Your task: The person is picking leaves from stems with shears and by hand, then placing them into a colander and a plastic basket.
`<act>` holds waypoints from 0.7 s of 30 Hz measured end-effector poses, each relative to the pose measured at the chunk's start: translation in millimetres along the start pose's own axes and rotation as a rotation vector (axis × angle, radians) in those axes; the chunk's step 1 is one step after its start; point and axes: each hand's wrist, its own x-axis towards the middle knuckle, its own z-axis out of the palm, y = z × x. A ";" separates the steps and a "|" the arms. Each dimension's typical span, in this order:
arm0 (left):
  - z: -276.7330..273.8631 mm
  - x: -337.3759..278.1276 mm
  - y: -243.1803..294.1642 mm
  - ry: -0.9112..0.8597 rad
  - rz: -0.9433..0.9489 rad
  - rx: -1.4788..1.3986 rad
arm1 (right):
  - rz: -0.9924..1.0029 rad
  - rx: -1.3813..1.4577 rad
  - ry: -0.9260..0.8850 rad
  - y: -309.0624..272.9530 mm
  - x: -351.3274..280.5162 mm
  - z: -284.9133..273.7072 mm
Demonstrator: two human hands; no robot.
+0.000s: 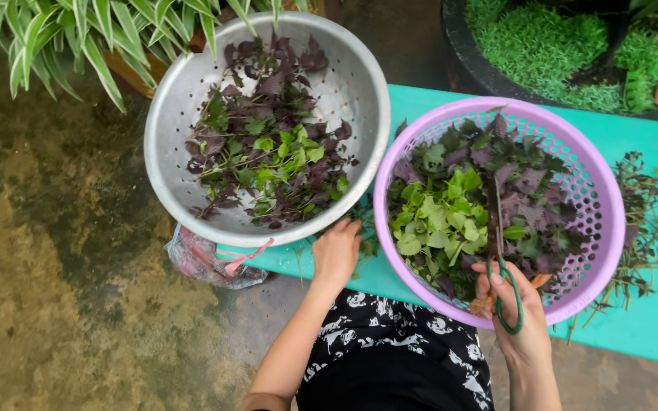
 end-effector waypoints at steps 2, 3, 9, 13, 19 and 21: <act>-19.8 -2.7 6.1 0.108 0.083 -0.094 | -0.009 -0.018 -0.001 -2.3 1.0 0.6; -33.2 -5.8 10.3 0.202 0.173 -0.187 | -0.004 -0.018 0.023 -2.8 -1.0 0.6; -94.0 37.5 -30.9 0.255 0.042 -0.327 | -0.010 0.012 0.020 -3.6 3.8 7.4; -80.3 117.8 -139.3 0.183 -0.082 0.065 | -0.004 -0.004 0.002 -2.9 3.2 12.8; -9.4 162.9 -230.7 0.010 -0.063 0.357 | 0.001 0.005 0.017 2.1 -1.5 12.4; -13.5 162.3 -228.4 -0.095 -0.091 0.334 | -0.010 0.013 0.008 8.2 -2.2 9.2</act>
